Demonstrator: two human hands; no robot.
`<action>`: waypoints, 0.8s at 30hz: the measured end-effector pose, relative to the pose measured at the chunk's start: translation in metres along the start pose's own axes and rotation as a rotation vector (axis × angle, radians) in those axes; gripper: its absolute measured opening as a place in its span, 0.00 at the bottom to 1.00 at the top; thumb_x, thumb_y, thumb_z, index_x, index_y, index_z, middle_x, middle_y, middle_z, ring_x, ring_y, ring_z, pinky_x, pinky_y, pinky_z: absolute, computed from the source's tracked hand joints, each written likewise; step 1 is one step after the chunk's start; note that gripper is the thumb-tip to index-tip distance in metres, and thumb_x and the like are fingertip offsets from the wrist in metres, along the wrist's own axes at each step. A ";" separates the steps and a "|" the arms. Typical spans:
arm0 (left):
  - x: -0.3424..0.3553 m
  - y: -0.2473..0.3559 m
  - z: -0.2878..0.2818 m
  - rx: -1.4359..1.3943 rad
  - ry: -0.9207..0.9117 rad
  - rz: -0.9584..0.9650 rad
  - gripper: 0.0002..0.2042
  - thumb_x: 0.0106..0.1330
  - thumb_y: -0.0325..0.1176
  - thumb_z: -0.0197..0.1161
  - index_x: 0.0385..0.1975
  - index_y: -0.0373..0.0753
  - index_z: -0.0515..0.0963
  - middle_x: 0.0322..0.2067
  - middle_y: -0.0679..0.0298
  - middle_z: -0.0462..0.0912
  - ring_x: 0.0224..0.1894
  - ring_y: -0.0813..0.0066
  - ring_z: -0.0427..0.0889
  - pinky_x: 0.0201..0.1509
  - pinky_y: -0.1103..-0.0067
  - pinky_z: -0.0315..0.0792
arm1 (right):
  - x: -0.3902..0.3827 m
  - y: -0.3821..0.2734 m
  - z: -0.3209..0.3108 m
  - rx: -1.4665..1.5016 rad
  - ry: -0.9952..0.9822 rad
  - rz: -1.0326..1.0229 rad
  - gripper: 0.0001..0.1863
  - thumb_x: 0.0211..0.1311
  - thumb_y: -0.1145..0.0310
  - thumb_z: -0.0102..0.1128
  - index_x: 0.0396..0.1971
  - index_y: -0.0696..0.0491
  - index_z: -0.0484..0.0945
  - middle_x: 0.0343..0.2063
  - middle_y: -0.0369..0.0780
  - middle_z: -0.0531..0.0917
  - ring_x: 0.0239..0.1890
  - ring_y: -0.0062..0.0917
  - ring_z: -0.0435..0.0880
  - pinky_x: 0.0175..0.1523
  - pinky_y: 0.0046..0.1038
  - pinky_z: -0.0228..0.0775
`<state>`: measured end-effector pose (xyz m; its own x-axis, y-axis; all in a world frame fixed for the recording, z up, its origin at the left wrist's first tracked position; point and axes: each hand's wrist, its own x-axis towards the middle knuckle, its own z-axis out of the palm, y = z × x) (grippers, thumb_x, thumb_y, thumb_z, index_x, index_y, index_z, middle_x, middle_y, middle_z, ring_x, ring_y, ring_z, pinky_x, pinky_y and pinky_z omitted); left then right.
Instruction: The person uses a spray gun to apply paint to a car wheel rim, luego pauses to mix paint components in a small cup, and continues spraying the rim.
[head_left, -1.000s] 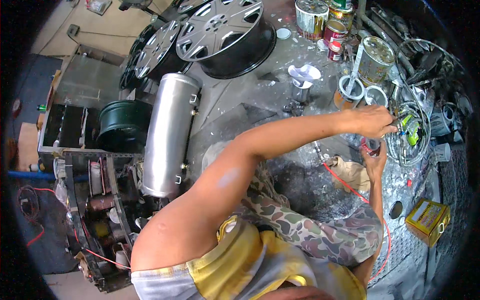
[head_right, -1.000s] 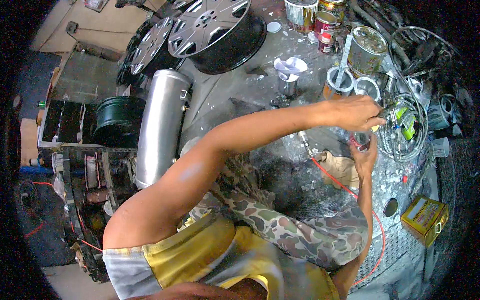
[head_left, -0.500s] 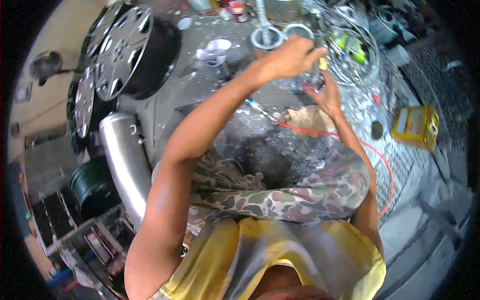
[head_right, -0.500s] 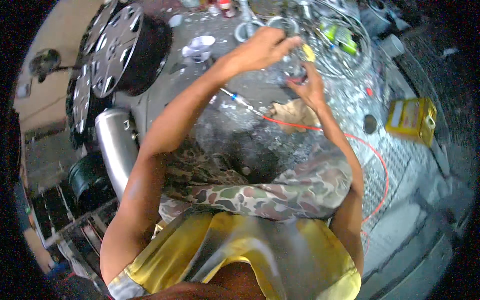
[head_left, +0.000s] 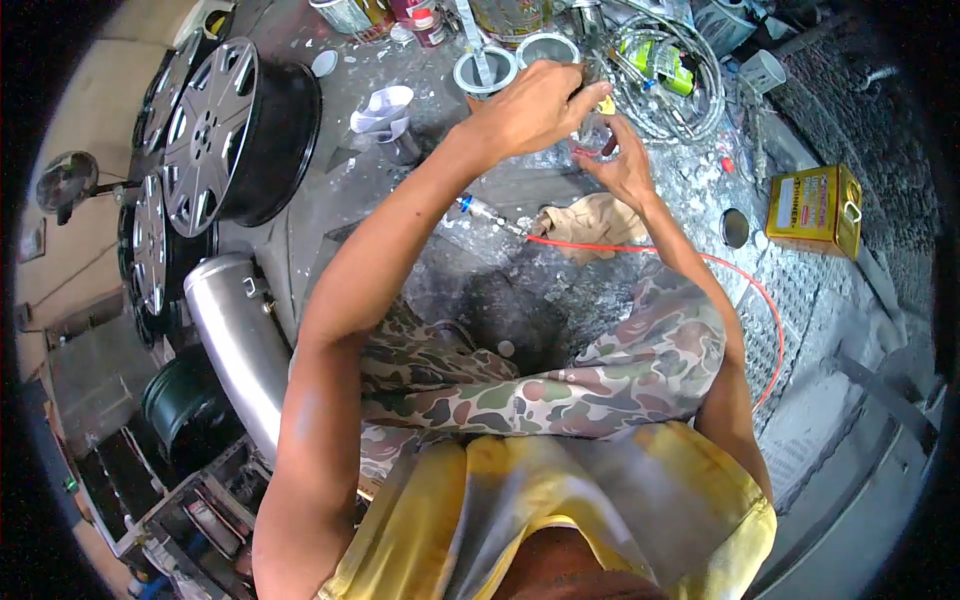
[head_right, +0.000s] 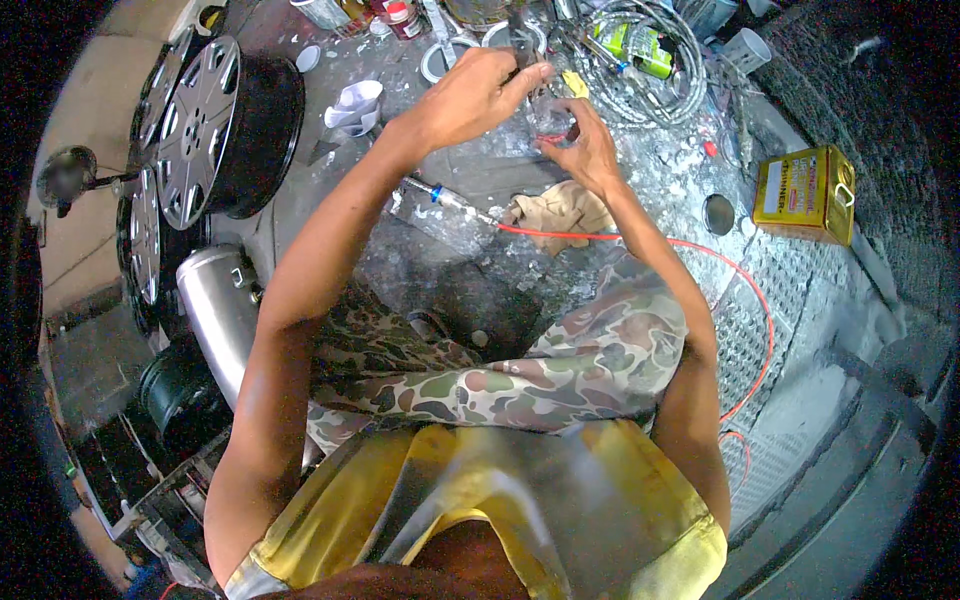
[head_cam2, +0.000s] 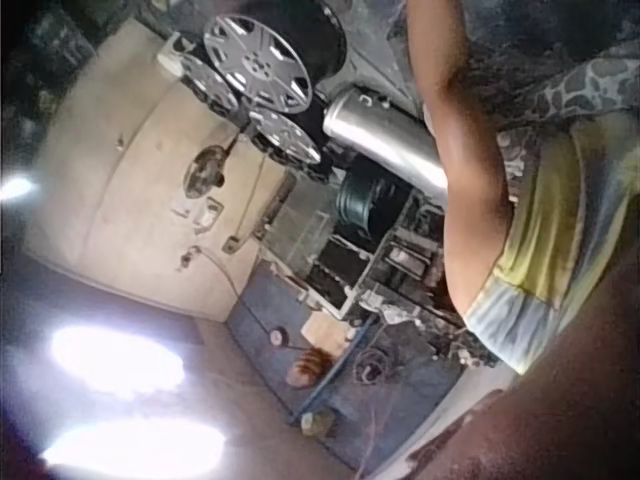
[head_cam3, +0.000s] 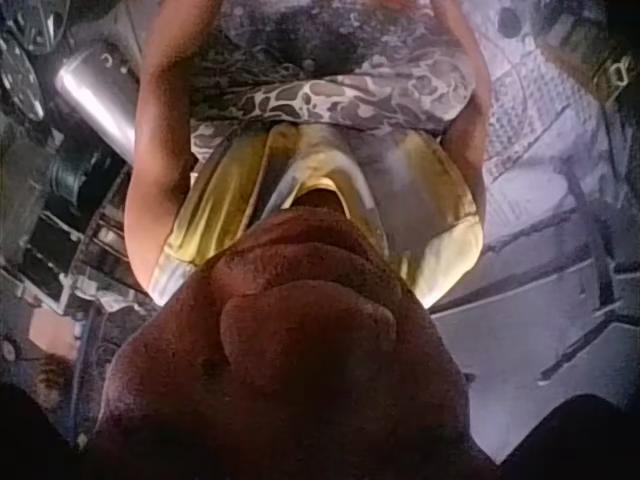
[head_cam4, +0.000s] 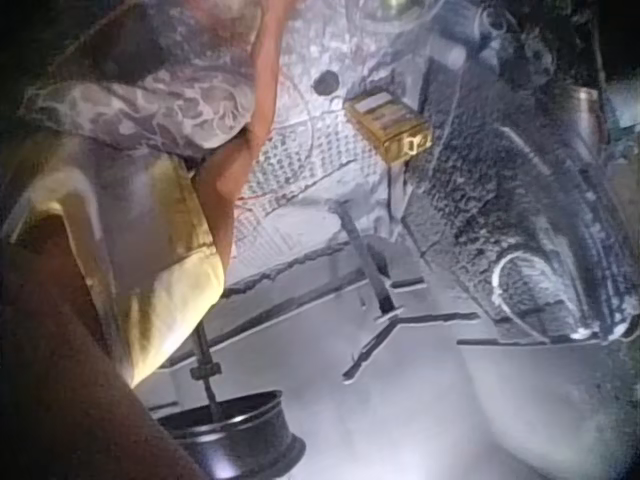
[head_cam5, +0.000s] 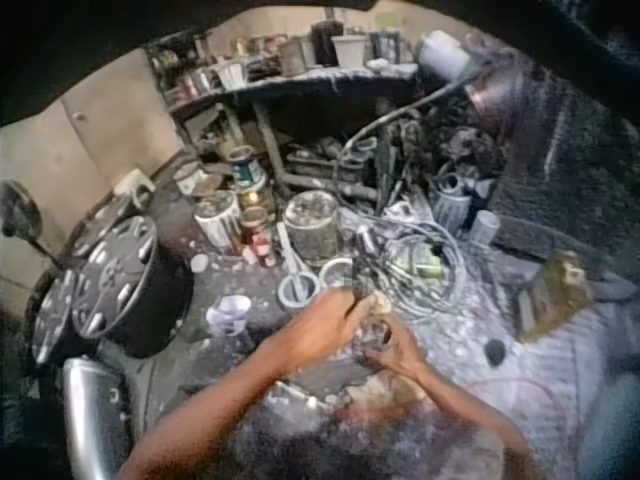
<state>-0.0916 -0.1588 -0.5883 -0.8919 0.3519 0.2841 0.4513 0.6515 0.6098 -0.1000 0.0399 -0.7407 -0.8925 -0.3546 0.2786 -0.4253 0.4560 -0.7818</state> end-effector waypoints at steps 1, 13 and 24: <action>0.001 0.004 -0.004 0.016 -0.053 -0.050 0.29 0.74 0.51 0.56 0.21 0.25 0.74 0.20 0.39 0.74 0.28 0.38 0.75 0.35 0.55 0.67 | 0.000 0.000 0.000 0.006 0.003 0.015 0.33 0.44 0.64 0.80 0.53 0.53 0.76 0.43 0.40 0.80 0.35 0.29 0.81 0.41 0.31 0.75; -0.001 -0.008 0.005 0.013 0.064 0.056 0.29 0.73 0.49 0.59 0.17 0.26 0.72 0.18 0.42 0.72 0.24 0.44 0.72 0.32 0.57 0.64 | 0.003 0.005 0.001 -0.051 -0.020 0.010 0.34 0.44 0.61 0.79 0.53 0.54 0.76 0.45 0.42 0.80 0.40 0.33 0.83 0.46 0.33 0.76; 0.003 -0.001 -0.021 0.015 0.061 0.034 0.29 0.73 0.50 0.56 0.20 0.27 0.76 0.19 0.43 0.76 0.25 0.40 0.75 0.33 0.55 0.67 | 0.009 0.019 -0.005 -0.030 0.040 0.007 0.32 0.45 0.66 0.78 0.53 0.55 0.76 0.47 0.42 0.80 0.44 0.34 0.83 0.48 0.32 0.77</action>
<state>-0.0950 -0.1722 -0.5726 -0.8760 0.3324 0.3494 0.4812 0.6499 0.5883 -0.1168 0.0493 -0.7509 -0.9005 -0.3185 0.2960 -0.4228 0.4830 -0.7668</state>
